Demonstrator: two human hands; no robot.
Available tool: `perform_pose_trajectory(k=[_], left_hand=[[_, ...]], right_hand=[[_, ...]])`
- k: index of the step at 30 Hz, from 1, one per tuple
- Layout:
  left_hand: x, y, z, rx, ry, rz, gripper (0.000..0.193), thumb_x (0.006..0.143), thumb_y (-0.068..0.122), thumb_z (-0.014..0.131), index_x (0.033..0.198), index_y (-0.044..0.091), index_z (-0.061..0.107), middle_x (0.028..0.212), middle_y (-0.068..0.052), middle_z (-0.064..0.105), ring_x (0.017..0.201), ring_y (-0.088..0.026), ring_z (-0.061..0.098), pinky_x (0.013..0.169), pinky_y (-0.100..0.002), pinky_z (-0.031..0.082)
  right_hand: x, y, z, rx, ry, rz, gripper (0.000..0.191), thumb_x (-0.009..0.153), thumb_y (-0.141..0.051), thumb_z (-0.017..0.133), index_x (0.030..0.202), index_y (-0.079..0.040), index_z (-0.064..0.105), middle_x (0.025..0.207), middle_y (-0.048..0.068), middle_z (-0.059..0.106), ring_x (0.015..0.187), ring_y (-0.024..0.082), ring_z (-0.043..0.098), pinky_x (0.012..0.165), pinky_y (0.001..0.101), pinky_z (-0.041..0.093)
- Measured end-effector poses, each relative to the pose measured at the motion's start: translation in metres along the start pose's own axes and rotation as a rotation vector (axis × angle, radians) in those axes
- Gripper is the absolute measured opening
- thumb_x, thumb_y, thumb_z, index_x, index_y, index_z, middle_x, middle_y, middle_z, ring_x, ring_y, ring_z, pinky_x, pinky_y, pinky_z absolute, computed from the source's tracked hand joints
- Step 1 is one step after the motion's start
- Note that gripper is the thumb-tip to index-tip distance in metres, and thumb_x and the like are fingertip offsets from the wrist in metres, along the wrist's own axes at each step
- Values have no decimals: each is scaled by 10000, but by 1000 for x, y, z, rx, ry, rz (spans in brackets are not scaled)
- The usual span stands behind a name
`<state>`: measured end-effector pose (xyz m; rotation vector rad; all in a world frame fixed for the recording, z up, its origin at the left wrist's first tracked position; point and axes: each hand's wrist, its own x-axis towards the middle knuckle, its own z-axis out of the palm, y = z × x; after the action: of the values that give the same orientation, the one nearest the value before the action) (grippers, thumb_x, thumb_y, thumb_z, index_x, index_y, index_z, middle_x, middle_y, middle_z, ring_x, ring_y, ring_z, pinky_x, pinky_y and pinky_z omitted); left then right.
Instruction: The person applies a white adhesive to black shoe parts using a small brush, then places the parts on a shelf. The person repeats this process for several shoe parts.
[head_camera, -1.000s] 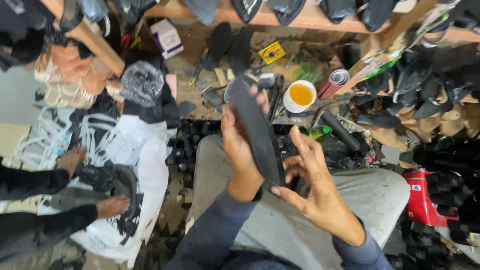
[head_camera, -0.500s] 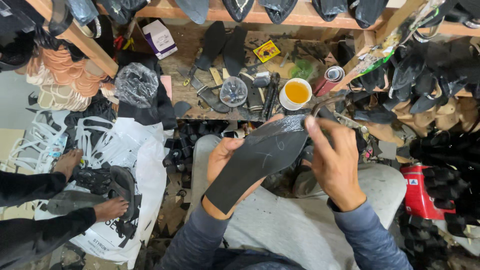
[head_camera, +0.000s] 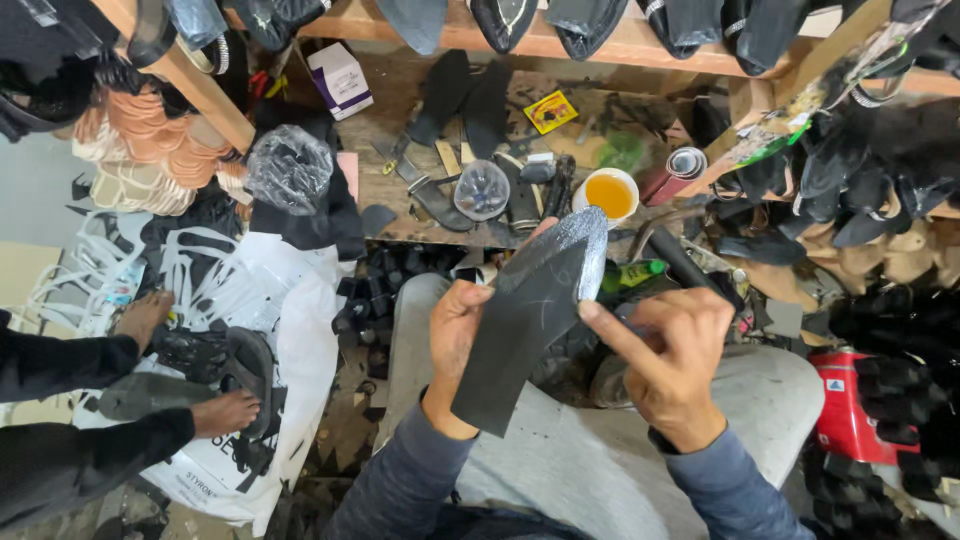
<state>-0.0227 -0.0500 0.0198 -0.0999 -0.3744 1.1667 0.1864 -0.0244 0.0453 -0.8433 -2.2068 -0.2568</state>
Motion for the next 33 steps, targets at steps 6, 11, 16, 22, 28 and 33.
perform_pose_trajectory(k=[6,11,16,22,28,33], left_hand=[[6,4,-5,-1,-68,5,730,964,127,420,1657,-41,266,1550,-294,472,1374,-351,544,1232,-391,421],[10,20,-22,192,158,257,663,925,189,459,1563,22,381,1493,-203,518,1303,-291,596,1103,-393,506],[-7,29,-52,167,254,227,510,1022,272,481,1478,50,532,1345,-136,654,1144,-239,685,991,-363,561],[-7,38,-82,342,416,318,461,1043,178,468,1450,-30,527,1251,-156,685,1041,-243,706,945,-346,571],[8,37,-72,347,293,294,567,1012,132,447,1558,-18,453,1406,-173,624,1192,-238,651,1076,-319,492],[31,23,-57,171,128,228,629,996,110,374,1609,-28,351,1574,-192,473,1399,-276,526,1212,-370,398]], right_hand=[[0,-18,17,-119,-75,40,474,860,-15,626,1287,-172,758,950,49,546,934,246,529,922,468,363],[-10,-8,40,138,69,-59,310,827,-146,717,1112,-270,723,895,10,532,892,231,511,858,446,330],[-12,106,114,34,-164,370,578,781,78,547,1297,-122,711,1107,138,548,1066,340,504,894,444,394],[-28,163,160,-262,-356,221,439,750,-6,644,1125,-175,796,1042,132,524,1040,349,477,848,459,382],[-11,114,104,-18,-279,390,267,767,60,582,892,-106,750,1001,106,554,1044,340,506,870,443,378],[-11,22,68,204,-82,290,503,779,146,508,1230,-2,677,1013,135,562,1005,333,514,902,444,400]])
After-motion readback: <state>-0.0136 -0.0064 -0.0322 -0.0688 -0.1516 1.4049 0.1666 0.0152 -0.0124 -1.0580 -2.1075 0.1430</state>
